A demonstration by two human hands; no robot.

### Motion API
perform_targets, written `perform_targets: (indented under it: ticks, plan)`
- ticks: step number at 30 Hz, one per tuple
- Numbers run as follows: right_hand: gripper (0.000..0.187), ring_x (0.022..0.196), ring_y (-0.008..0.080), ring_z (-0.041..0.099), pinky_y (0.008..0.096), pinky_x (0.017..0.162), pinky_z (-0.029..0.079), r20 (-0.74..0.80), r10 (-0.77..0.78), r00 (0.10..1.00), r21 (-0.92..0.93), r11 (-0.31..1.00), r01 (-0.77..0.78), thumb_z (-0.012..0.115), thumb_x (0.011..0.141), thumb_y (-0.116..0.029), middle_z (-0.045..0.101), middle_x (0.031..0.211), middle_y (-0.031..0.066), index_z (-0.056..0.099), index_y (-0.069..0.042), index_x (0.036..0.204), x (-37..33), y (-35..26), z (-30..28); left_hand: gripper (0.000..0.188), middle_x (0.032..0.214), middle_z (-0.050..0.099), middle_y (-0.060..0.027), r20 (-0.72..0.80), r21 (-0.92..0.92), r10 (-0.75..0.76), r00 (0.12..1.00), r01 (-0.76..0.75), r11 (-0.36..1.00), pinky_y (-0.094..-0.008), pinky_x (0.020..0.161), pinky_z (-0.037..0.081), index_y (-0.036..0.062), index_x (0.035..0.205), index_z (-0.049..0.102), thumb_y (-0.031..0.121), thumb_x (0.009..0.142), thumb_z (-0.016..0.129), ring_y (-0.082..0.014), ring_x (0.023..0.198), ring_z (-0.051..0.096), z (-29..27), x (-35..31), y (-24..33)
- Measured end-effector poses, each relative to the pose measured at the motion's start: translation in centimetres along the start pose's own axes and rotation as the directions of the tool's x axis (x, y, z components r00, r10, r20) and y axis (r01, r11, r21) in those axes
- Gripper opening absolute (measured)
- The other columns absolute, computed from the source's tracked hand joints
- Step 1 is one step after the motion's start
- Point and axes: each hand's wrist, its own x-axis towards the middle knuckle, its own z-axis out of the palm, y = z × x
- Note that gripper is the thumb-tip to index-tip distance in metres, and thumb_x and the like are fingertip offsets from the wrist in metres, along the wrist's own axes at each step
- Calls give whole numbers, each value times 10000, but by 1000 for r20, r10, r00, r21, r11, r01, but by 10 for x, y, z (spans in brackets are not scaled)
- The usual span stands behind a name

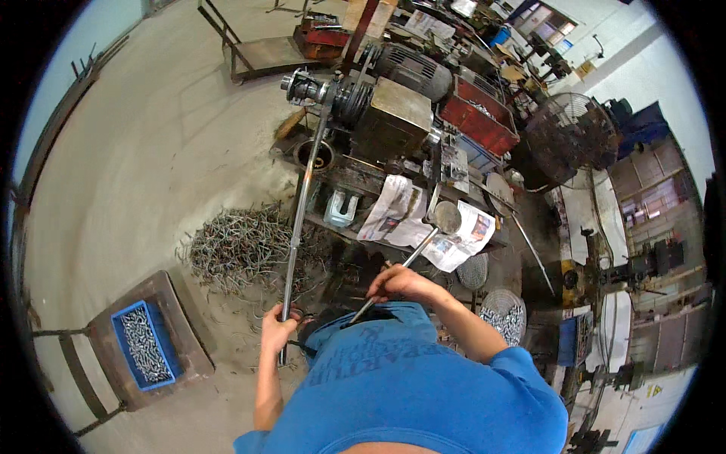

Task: The person operates a metalworking lathe in a workshop, repeatedly inserting small metal rods into the machine's chuck. They use a long metal rod to manipulate the machine's controls and retrieve the processed metal pieces, which are collected in a basket on the floor.

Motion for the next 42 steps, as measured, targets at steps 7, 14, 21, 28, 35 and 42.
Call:
perform_targets:
  ticks: [7, 14, 21, 28, 35, 42]
  plan:
    - [227, 616, 170, 604, 284, 488, 472, -206, 344, 916, 166, 935, -314, 562, 791, -177, 643, 778, 108, 644, 28, 840, -103, 136, -129, 332, 783, 655, -76, -134, -56, -71, 988, 64, 996, -284, 698, 493, -36, 971, 599, 73, 658, 573, -146, 744, 628, 31, -18, -14]
    - [167, 540, 178, 557, 290, 475, 441, -379, 468, 798, 530, 817, -228, 589, 760, -147, 614, 688, 95, 637, 10, 787, -70, 197, -168, 291, 706, 627, -185, -392, 587, -56, 918, 297, 753, -380, 633, 485, 62, 996, 637, 211, 752, 580, -308, 665, 626, 62, -31, 33]
    - [241, 748, 262, 645, 341, 660, 499, -191, -150, 970, -792, 607, -62, 600, 635, -135, 656, 794, 180, 666, 13, 814, 0, 154, -143, 512, 814, 611, -232, -344, 887, 64, 937, 302, 350, -487, 683, 476, 1, 1201, 472, 153, 727, 591, -403, 760, 604, 82, -87, 27]
    - [481, 966, 169, 587, 267, 858, 438, 313, -209, 926, 18, 977, 214, 495, 618, -21, 655, 1028, 97, 634, 8, 1077, -4, 105, -74, 304, 983, 630, -157, -326, 705, 347, 880, -18, 709, -373, 780, 494, 11, 1073, 578, 71, 775, 601, -324, 897, 617, 131, -99, 70]
    - [478, 871, 128, 569, 244, 788, 447, 241, -41, 970, -40, 998, 52, 486, 631, -9, 649, 954, 54, 635, 2, 1085, -36, 122, -105, 424, 1177, 553, -176, -62, 812, 325, 944, -141, 566, -413, 858, 460, 29, 1148, 548, 162, 760, 657, -369, 1018, 556, 176, -72, 49]
    - [347, 805, 153, 613, 267, 718, 477, -380, -69, 922, 178, 973, 146, 527, 664, -43, 674, 902, 82, 659, 9, 981, -45, 252, -227, 543, 1030, 594, -187, 254, 840, 43, 966, -243, 485, -433, 790, 469, 42, 1245, 467, 288, 791, 635, -365, 936, 575, 236, 34, 84]
